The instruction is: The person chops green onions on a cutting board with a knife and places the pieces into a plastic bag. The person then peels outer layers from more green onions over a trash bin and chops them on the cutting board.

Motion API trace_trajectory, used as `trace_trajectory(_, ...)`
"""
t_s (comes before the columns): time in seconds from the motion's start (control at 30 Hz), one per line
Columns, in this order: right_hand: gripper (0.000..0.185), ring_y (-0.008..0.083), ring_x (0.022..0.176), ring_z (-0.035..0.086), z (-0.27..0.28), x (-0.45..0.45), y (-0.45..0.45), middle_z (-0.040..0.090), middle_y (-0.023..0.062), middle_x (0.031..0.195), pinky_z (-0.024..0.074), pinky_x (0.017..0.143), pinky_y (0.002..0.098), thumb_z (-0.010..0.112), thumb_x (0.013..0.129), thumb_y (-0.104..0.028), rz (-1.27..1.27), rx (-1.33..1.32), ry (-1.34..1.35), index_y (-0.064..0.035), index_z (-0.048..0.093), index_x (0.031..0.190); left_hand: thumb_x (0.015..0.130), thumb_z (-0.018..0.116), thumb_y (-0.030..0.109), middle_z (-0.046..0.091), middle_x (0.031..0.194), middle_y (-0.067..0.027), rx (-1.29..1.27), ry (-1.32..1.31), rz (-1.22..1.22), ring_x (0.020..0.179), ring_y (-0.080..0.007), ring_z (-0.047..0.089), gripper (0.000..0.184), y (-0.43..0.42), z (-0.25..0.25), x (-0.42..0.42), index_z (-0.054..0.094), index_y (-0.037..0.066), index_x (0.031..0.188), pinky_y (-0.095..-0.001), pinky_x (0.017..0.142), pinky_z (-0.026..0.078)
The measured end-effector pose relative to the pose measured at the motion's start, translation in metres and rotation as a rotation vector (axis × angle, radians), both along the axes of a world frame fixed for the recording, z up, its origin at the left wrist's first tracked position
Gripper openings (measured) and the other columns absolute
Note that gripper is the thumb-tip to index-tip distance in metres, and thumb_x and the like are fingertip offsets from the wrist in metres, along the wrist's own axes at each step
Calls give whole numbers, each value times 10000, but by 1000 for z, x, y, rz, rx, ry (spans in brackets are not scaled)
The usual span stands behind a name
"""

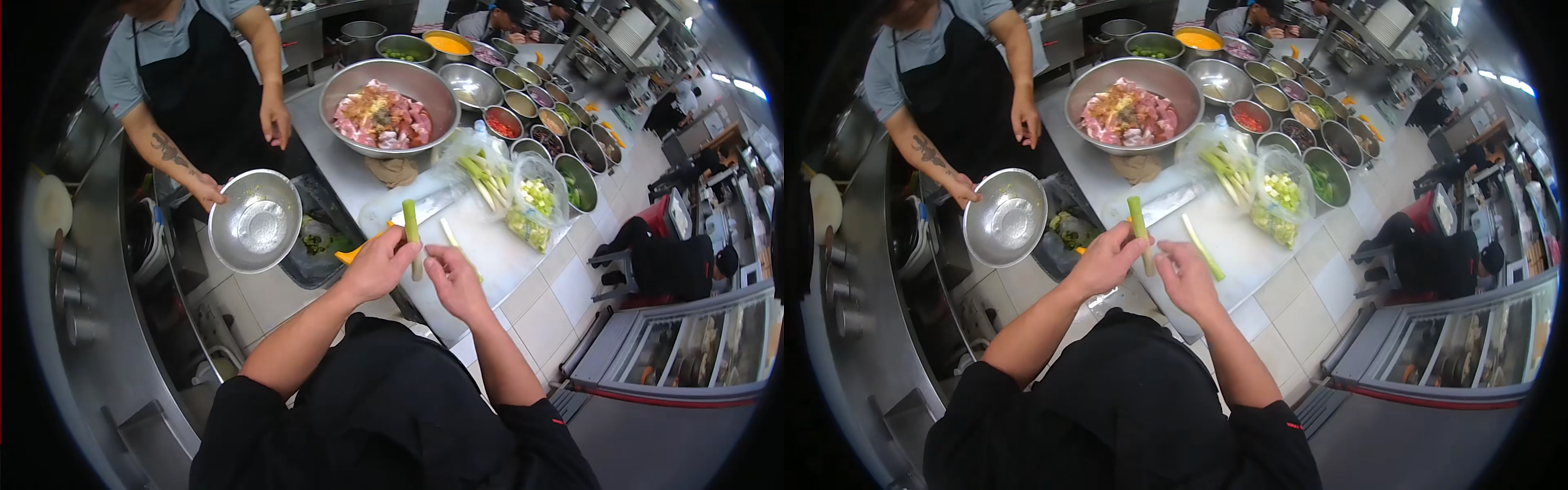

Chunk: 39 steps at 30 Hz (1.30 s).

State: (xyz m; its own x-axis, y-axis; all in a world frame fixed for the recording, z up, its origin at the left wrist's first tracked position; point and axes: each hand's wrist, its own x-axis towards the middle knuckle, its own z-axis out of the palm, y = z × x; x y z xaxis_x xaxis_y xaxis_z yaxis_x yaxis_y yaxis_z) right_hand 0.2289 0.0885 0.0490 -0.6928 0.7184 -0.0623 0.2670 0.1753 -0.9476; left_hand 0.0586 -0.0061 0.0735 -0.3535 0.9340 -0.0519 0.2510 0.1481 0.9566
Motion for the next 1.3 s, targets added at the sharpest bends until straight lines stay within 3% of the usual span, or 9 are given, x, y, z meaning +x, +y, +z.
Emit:
trace_trajectory(0.03,334,197,896,682,7,-9,3,691,128,1058,538,787,330,623,984,-246,-28,217,-53,10,642,1198,989,592,301,701,1003,-204,-4,38,20,923,-349,682,363,-6,4,-5,603,-37,1119,-422,814,514)
trace_trajectory(0.2,241,192,766,666,43,-68,2,680,102,952,534,728,320,717,907,-216,82,137,49,-17,737,1041,988,598,272,697,921,-219,-17,133,111,862,-397,681,307,-31,13,-20,604,0,1131,-454,765,516)
trace_trajectory(0.53,177,224,706,675,40,-133,-30,667,120,828,534,682,328,669,904,-164,220,342,51,-11,744,953,970,603,212,680,878,-234,-40,166,272,876,-434,663,240,-76,10,-55,594,-8,1064,-477,749,507)
trace_trajectory(0.6,181,224,703,684,34,-146,-34,686,127,836,538,675,326,648,914,-161,192,365,43,1,727,933,976,594,191,692,922,-210,-41,165,297,874,-373,690,237,-79,4,-60,578,-5,1109,-436,747,538)
trace_trajectory(0.63,177,178,694,656,30,-151,-36,673,98,814,525,658,302,636,923,-149,198,277,44,11,711,933,980,589,180,698,944,-198,-41,166,309,874,-343,704,239,-81,0,-63,570,-4,1132,-415,745,553)
trace_trajectory(0.73,179,81,684,595,20,-166,-39,640,35,774,500,629,252,604,954,-138,229,34,46,29,670,962,1004,549,150,682,1042,-140,149,-520,436,912,-223,705,261,-80,-12,-69,519,3,1218,-349,750,596)
trace_trajectory(0.83,212,71,706,579,5,-180,-41,623,21,793,496,646,247,583,984,-178,279,-113,51,20,648,1024,1027,503,136,632,1116,-109,171,-443,537,965,-168,670,276,-82,-20,-74,475,13,1272,-327,742,620)
trace_trajectory(1.0,252,75,764,564,-16,-194,-55,618,24,844,495,703,245,543,1024,-229,284,-169,-7,7,621,1065,1036,514,185,597,1098,-113,117,-554,574,965,-194,661,266,-90,-36,-91,491,13,1238,-374,726,632)
trace_trajectory(1.3,190,210,942,643,-22,-197,-69,637,119,991,542,868,363,417,1058,-199,247,-609,423,-36,515,1042,1057,445,206,575,1042,-101,126,-862,788,918,-272,676,197,-94,-71,-142,457,58,1187,-478,752,625)
